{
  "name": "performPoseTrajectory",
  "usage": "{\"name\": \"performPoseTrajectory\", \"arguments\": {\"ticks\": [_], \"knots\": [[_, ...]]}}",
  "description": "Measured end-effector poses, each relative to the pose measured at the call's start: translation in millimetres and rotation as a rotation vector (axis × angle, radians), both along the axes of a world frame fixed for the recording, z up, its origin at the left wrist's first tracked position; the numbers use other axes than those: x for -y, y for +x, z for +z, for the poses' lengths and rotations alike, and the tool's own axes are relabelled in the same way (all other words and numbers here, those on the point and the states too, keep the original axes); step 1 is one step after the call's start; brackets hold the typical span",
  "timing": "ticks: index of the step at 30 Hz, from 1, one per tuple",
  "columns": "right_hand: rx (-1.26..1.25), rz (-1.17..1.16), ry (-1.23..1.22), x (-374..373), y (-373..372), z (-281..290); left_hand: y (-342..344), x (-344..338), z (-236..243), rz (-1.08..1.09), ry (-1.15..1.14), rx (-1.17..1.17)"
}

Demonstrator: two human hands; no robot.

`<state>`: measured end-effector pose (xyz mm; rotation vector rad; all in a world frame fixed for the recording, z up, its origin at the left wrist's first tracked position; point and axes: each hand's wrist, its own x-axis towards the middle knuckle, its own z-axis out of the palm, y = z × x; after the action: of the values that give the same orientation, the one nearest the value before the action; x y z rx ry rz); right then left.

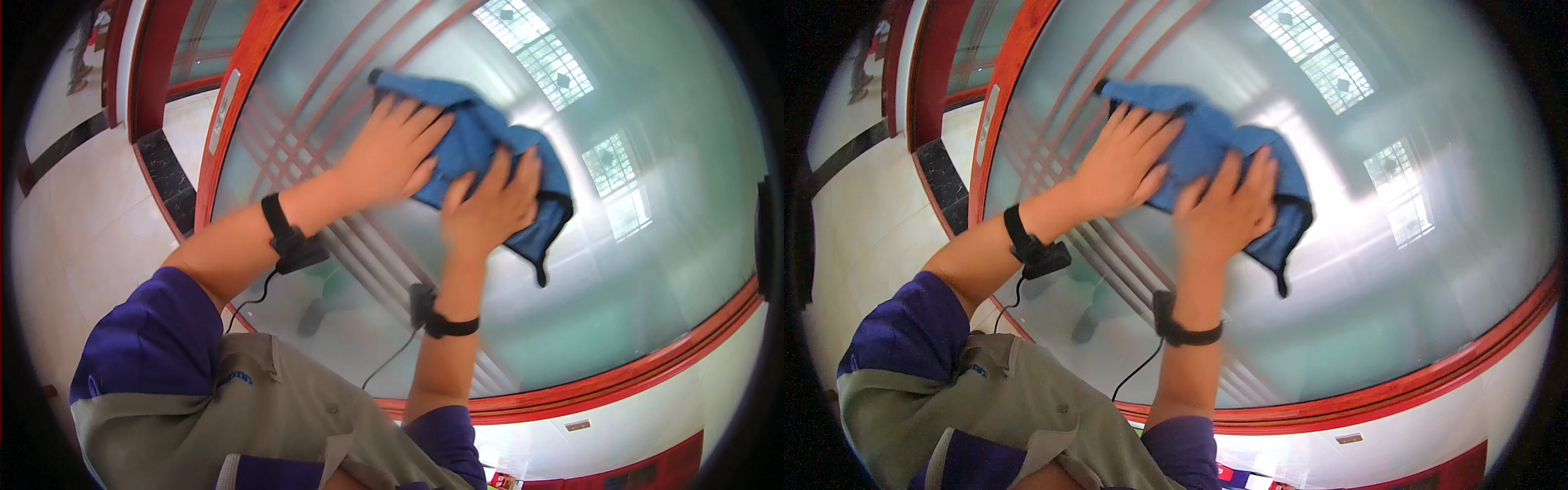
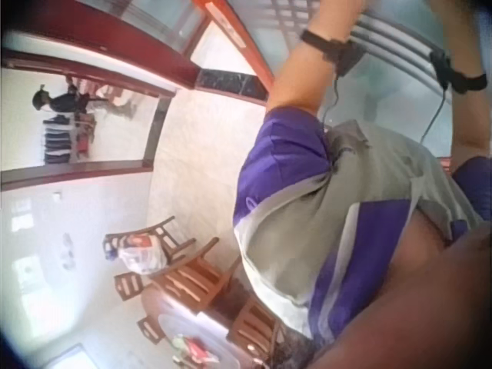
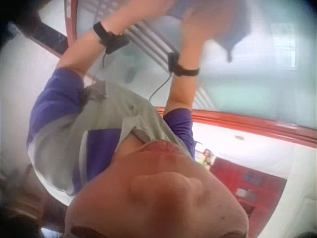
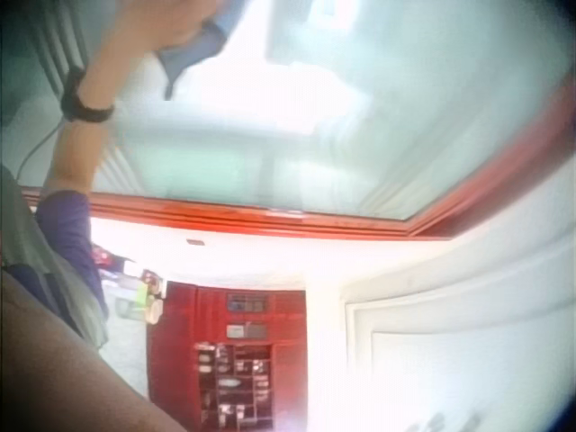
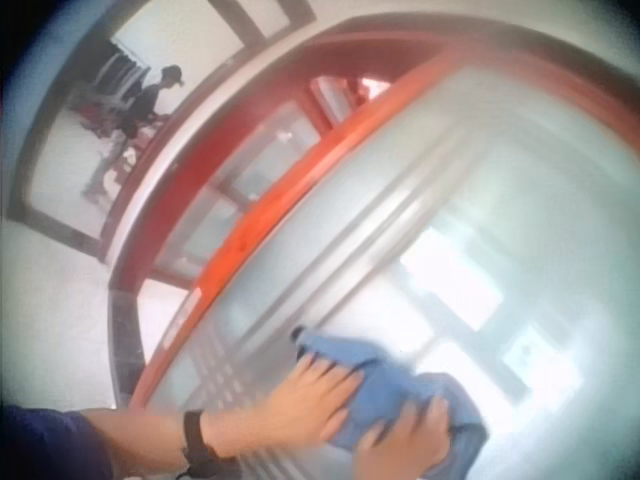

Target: The person wipes a red wooden cabinet with frosted glass doors using a blue cloth. They clean the glass panels, wooden frame, and interior shelves, moving the cloth across different surfaces in a systematic manner.

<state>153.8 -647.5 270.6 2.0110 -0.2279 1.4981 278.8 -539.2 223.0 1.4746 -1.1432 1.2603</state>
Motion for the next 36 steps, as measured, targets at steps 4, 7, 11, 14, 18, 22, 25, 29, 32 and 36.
{"name": "performPoseTrajectory", "arguments": {"ticks": [4, 7, 11, 14, 18, 22, 25, 29, 32, 36], "knots": [[-0.179, 0.012, 0.095, -5, 12, -103, 1, -13, -119, 0.077, 0.129, -0.157], [-0.257, 0.156, 0.104, -6, 15, -184, 0, -31, -212, -0.001, 0.496, -0.320], [-0.489, 0.193, 0.187, -13, 25, -261, 22, -54, -281, 0.020, 0.697, -0.318], [-0.484, 0.299, 0.193, -15, 52, -263, 45, -65, -279, -0.080, 0.502, -0.190], [-0.455, 0.461, 0.163, -32, 86, -208, 66, -79, -225, 0.054, 0.490, -0.243], [-0.428, 0.431, 0.069, -54, 131, -114, 107, -64, -129, 0.117, 0.121, -0.296], [-0.328, 0.333, 0.073, -79, 145, -59, 132, -59, -61, 0.159, -0.113, -0.289], [-0.352, 0.278, 0.041, -95, 184, -67, 178, -75, -72, 0.345, -0.158, -0.329], [-0.475, 0.213, 0.077, -106, 203, -126, 196, -83, -127, 0.416, -0.076, -0.394], [-0.584, 0.230, 0.242, -118, 204, -221, 180, -83, -224, 0.386, 0.145, -0.567]]}}
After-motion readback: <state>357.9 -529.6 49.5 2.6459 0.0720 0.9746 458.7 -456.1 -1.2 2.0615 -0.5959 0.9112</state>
